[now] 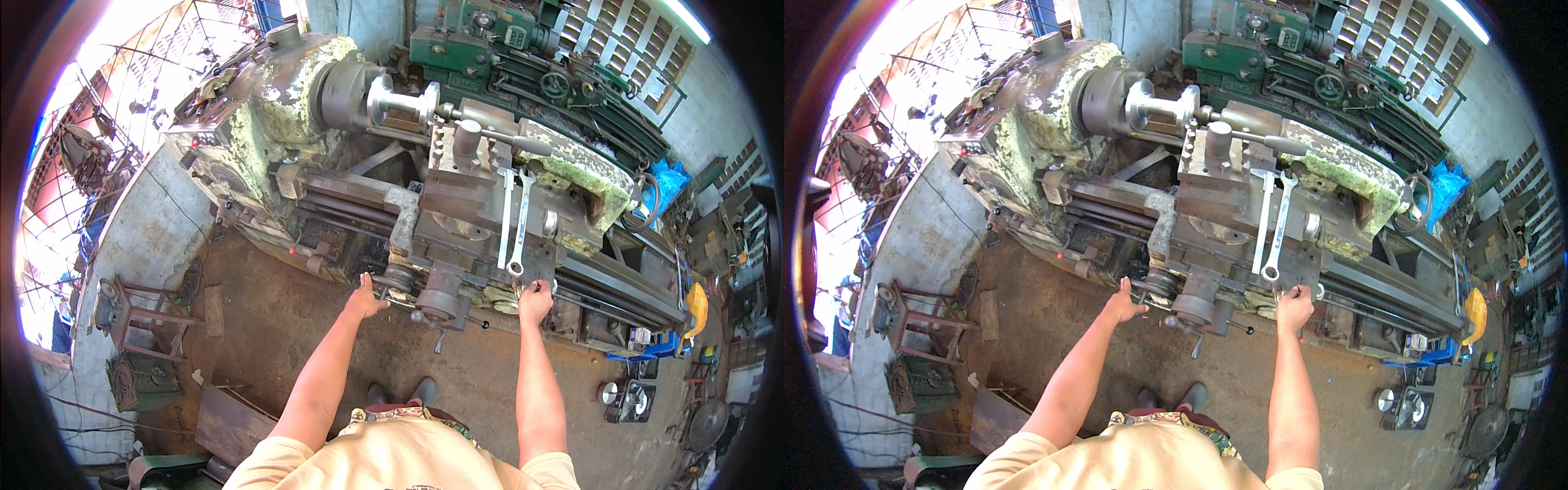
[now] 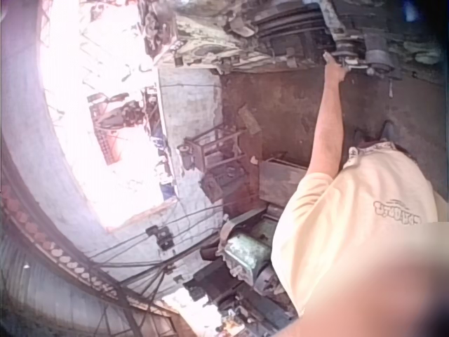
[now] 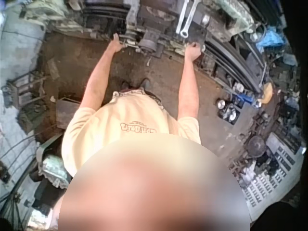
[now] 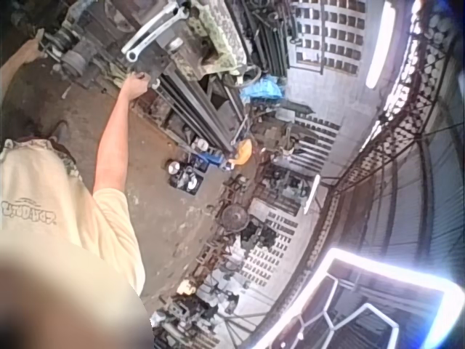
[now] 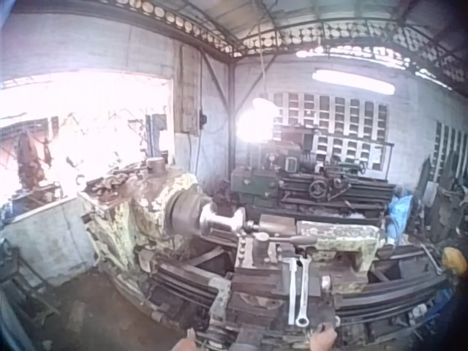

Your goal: The person operates a metal lathe, using both hands to turn the handwheel and adjust the carriage while the spindle rotates a cylindrical workpiece. The person repeatedly moves the tool carriage along the bed and makes small adjustments to the machine controls.

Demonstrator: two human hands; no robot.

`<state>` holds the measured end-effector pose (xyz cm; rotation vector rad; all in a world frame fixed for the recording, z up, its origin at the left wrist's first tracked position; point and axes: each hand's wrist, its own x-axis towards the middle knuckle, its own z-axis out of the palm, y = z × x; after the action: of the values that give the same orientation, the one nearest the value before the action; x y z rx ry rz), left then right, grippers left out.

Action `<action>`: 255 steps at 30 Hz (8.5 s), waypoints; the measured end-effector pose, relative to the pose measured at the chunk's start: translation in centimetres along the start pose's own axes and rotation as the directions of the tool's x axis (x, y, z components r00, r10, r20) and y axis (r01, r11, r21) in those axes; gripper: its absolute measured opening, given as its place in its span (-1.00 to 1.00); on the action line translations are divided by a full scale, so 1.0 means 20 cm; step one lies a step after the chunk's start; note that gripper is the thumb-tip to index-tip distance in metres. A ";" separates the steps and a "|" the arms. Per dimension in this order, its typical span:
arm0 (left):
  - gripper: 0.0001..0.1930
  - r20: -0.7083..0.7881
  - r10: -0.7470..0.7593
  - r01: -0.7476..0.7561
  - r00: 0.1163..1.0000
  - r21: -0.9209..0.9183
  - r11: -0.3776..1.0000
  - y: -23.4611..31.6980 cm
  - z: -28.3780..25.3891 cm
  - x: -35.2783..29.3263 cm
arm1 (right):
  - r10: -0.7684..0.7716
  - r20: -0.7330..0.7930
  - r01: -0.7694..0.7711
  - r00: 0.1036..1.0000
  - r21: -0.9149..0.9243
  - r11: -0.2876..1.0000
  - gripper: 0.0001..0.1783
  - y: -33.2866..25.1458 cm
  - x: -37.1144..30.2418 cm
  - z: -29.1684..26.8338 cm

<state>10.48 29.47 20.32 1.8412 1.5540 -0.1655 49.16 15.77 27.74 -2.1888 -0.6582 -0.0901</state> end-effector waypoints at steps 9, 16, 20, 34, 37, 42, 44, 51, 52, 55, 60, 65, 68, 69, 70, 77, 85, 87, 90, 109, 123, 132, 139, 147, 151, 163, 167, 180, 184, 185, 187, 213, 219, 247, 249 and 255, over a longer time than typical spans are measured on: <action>0.28 0.003 0.013 -0.013 1.000 0.018 1.000 0.00 -0.01 0.00 | -0.027 -0.012 0.027 1.000 -0.035 0.999 -0.83 0.00 0.00 0.00; 0.29 0.009 0.005 -0.004 1.000 -0.039 0.999 -0.01 -0.01 -0.01 | -0.037 -0.024 0.036 0.999 -0.010 0.999 -0.83 0.01 0.00 0.01; 0.30 0.005 0.015 -0.015 1.000 -0.046 0.999 -0.03 0.00 0.00 | 0.007 0.003 -0.007 1.000 -0.022 1.000 -0.81 0.01 0.01 0.01; 0.30 0.022 0.025 -0.023 0.999 -0.074 0.997 -0.06 0.00 0.02 | -0.029 -0.020 0.029 0.999 0.000 1.000 -0.83 0.01 0.00 0.01; 0.31 0.020 0.031 -0.030 0.999 -0.081 0.996 -0.07 0.00 0.02 | -0.029 -0.012 0.029 1.000 0.011 1.000 -0.83 0.02 0.01 0.01; 0.31 0.032 0.024 -0.022 0.999 -0.070 0.997 -0.07 0.00 0.02 | -0.028 -0.003 0.028 1.000 0.011 1.000 -0.83 0.03 0.01 0.01; 0.31 0.037 0.025 -0.022 0.999 -0.081 0.996 -0.07 -0.01 0.03 | -0.036 -0.006 0.036 0.999 0.013 0.999 -0.83 0.03 0.01 0.02; 0.29 0.063 0.014 -0.008 0.998 -0.097 0.995 -0.06 -0.03 0.01 | -0.050 -0.020 0.050 0.999 0.001 0.999 -0.83 0.04 0.01 0.02; 0.29 0.069 0.010 -0.003 0.998 -0.097 0.995 -0.06 -0.03 0.01 | -0.051 -0.020 0.051 0.998 -0.002 0.999 -0.83 0.04 0.01 0.02; 0.29 0.068 0.014 -0.007 0.998 -0.101 0.995 -0.07 -0.03 0.01 | -0.047 -0.010 0.047 0.999 0.016 0.999 -0.83 0.03 0.01 0.02; 0.30 0.039 0.039 -0.034 0.998 -0.113 0.993 -0.10 -0.01 0.04 | -0.012 0.000 0.012 1.000 0.001 1.000 -0.83 0.02 0.01 0.01; 0.31 0.049 0.037 -0.031 0.998 -0.124 0.992 -0.11 -0.01 0.04 | -0.015 0.001 0.015 1.000 -0.003 1.000 -0.82 0.02 0.01 0.01; 0.31 0.035 0.038 -0.033 0.999 -0.138 0.990 -0.11 -0.01 0.04 | -0.024 0.002 0.024 1.000 0.006 1.000 -0.83 0.03 0.01 0.01; 0.31 0.038 0.032 -0.026 0.999 -0.141 0.990 -0.12 0.00 0.04 | -0.034 -0.003 0.034 0.999 0.014 0.999 -0.84 0.03 0.01 0.02; 0.31 0.035 0.031 -0.026 0.999 -0.140 0.990 -0.12 0.00 0.04 | -0.044 -0.006 0.044 0.999 0.021 0.999 -0.84 0.03 0.01 0.02; 0.29 0.058 0.016 -0.005 0.998 -0.178 0.984 -0.15 0.02 0.07 | -0.061 -0.005 0.061 0.998 -0.001 0.998 -0.84 0.03 0.01 0.01; 0.05 -0.017 -0.064 0.061 0.998 -0.145 0.988 -0.04 0.01 -0.05 | -0.063 0.021 0.063 0.998 -0.012 0.998 -0.83 0.03 0.01 0.01; -0.06 -0.091 -0.102 0.092 0.991 -0.104 0.990 0.02 0.04 -0.12 | -0.040 0.038 0.040 0.998 0.011 0.999 -0.82 0.03 0.01 0.01; -0.19 -0.257 -0.026 0.004 0.966 -0.086 0.996 0.11 0.15 -0.27 | -0.038 0.020 0.037 0.999 0.021 0.999 -0.82 0.03 0.01 0.01; -0.16 -0.243 -0.101 0.119 0.965 0.060 0.991 0.42 0.17 -0.18 | -0.023 0.000 0.023 1.000 0.006 1.000 -0.83 0.04 0.01 0.03; -0.07 -0.143 0.061 -0.043 0.988 0.123 0.991 0.27 0.14 -0.23 | -0.002 -0.012 0.001 1.000 -0.028 1.000 -0.82 0.04 0.01 0.03; -0.08 -0.044 0.088 -0.085 0.995 0.067 0.994 0.20 0.07 -0.24 | -0.042 -0.006 0.042 0.999 -0.018 0.999 -0.83 0.06 0.02 0.04; -0.11 0.006 0.089 -0.089 0.996 0.060 0.994 0.19 0.04 -0.24 | -0.046 -0.018 0.045 0.999 -0.043 0.998 -0.82 0.05 0.01 0.03; -0.08 0.007 0.101 -0.102 0.995 0.038 0.994 0.16 0.05 -0.22 | -0.023 -0.010 0.023 1.000 0.002 1.000 -0.82 0.05 0.01 0.03; -0.08 0.022 0.094 -0.095 0.995 0.035 0.995 0.14 0.05 -0.20 | -0.018 -0.018 0.018 1.000 0.003 1.000 -0.83 0.05 0.01 0.03; -0.11 0.022 0.088 -0.088 0.996 0.003 0.996 0.12 0.04 -0.19 | -0.021 -0.015 0.021 1.000 0.002 1.000 -0.83 0.03 0.01 0.02; -0.11 0.020 0.097 -0.098 0.995 0.017 0.995 0.11 0.04 -0.19 | -0.015 -0.014 0.015 1.000 -0.005 1.000 -0.83 0.02 0.01 0.02; -0.08 0.027 0.092 -0.092 0.995 -0.001 0.996 0.10 0.04 -0.18 | -0.035 -0.018 0.035 0.999 -0.020 0.999 -0.83 0.04 0.01 0.02; -0.07 0.031 0.087 -0.086 0.996 -0.021 0.996 0.09 0.03 -0.18 | -0.030 -0.016 0.029 0.999 -0.029 0.999 -0.83 0.04 0.01 0.02; -0.07 0.031 0.091 -0.090 0.995 -0.021 0.996 0.09 0.03 -0.18 | -0.033 -0.018 0.033 0.999 -0.018 0.999 -0.83 0.04 0.01 0.03; -0.07 0.038 0.084 -0.083 0.996 -0.028 0.996 0.09 0.03 -0.17 | -0.033 -0.022 0.033 0.999 -0.012 0.999 -0.83 0.04 0.01 0.03; -0.05 0.048 0.095 -0.093 0.994 -0.049 0.995 0.05 0.02 -0.15 | -0.010 0.001 0.010 1.000 -0.013 1.000 -0.83 0.03 0.01 0.02; -0.04 0.045 0.094 -0.091 0.995 -0.065 0.994 0.05 0.02 -0.15 | -0.027 -0.004 0.027 1.000 -0.012 1.000 -0.82 0.03 0.01 0.02; -0.05 -0.012 0.142 -0.142 0.990 -0.041 0.989 -0.03 0.04 -0.12 | -0.009 -0.009 0.009 1.000 -0.029 1.000 -0.81 0.02 0.01 0.02; -0.05 -0.006 0.148 -0.148 0.989 -0.046 0.988 -0.03 0.04 -0.11 | -0.013 -0.009 0.013 1.000 -0.011 1.000 -0.81 0.03 0.01 0.02; -0.04 -0.002 0.147 -0.147 0.989 -0.050 0.988 -0.04 0.03 -0.11 | -0.013 -0.025 0.013 1.000 -0.022 1.000 -0.82 0.04 0.01 0.03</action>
<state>9.45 27.27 20.70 1.9067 1.4024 -0.0593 49.62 15.95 26.77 -2.2006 -0.6606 -0.1315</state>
